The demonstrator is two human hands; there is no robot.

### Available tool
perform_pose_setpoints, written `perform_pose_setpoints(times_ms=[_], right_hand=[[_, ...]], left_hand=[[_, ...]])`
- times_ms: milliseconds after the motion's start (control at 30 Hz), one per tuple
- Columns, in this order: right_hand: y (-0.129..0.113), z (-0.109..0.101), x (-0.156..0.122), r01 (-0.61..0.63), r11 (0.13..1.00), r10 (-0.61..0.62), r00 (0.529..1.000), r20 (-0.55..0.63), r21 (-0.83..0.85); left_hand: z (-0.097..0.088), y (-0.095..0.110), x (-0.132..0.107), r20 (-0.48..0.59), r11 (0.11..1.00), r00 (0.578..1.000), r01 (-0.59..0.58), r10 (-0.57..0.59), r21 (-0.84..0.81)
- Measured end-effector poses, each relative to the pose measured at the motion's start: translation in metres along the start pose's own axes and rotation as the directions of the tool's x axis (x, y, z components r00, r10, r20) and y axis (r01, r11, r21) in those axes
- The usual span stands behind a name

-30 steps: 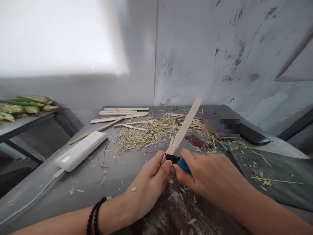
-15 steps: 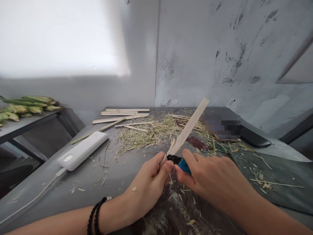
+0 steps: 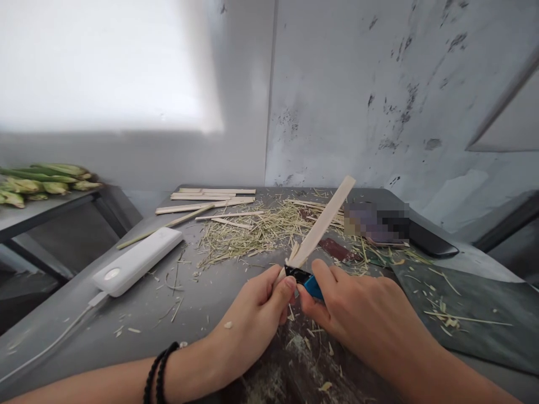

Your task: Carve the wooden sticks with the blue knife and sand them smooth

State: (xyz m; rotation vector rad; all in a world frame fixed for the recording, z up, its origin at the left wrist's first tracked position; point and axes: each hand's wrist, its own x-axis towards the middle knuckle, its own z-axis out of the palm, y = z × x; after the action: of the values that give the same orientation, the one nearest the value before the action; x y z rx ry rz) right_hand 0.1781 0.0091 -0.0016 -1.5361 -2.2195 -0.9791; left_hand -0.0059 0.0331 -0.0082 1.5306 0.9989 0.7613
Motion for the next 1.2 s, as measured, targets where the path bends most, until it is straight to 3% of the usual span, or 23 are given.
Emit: perform_pose_setpoints(times_ms=[267, 467, 700, 900, 1200], right_hand=[[0.006, -0.001, 0.004, 0.035, 0.996, -0.037, 0.999, 0.015, 0.086], [0.007, 0.002, 0.003, 0.038, 0.981, -0.053, 0.996, 0.077, 0.191], [0.002, -0.003, 0.001, -0.015, 0.995, 0.007, 0.997, 0.077, 0.103], [-0.003, -0.005, -0.002, -0.02, 1.0, 0.02, 1.0, 0.0, -0.002], [-0.004, -0.009, -0.003, -0.039, 0.999, 0.037, 0.997, -0.074, -0.021]], left_hand=[[0.003, -0.007, -0.001, 0.055, 0.987, 0.998, -0.013, 0.022, -0.159], [0.002, -0.009, -0.004, 0.034, 0.997, 0.999, -0.026, 0.029, -0.076], [0.004, -0.003, -0.002, -0.01, 0.999, 0.999, -0.036, 0.036, -0.027], [0.004, 0.002, -0.004, -0.018, 0.999, 0.999, -0.044, 0.044, 0.031], [0.003, 0.001, -0.002, -0.004, 1.0, 1.0, -0.017, 0.018, 0.014]])
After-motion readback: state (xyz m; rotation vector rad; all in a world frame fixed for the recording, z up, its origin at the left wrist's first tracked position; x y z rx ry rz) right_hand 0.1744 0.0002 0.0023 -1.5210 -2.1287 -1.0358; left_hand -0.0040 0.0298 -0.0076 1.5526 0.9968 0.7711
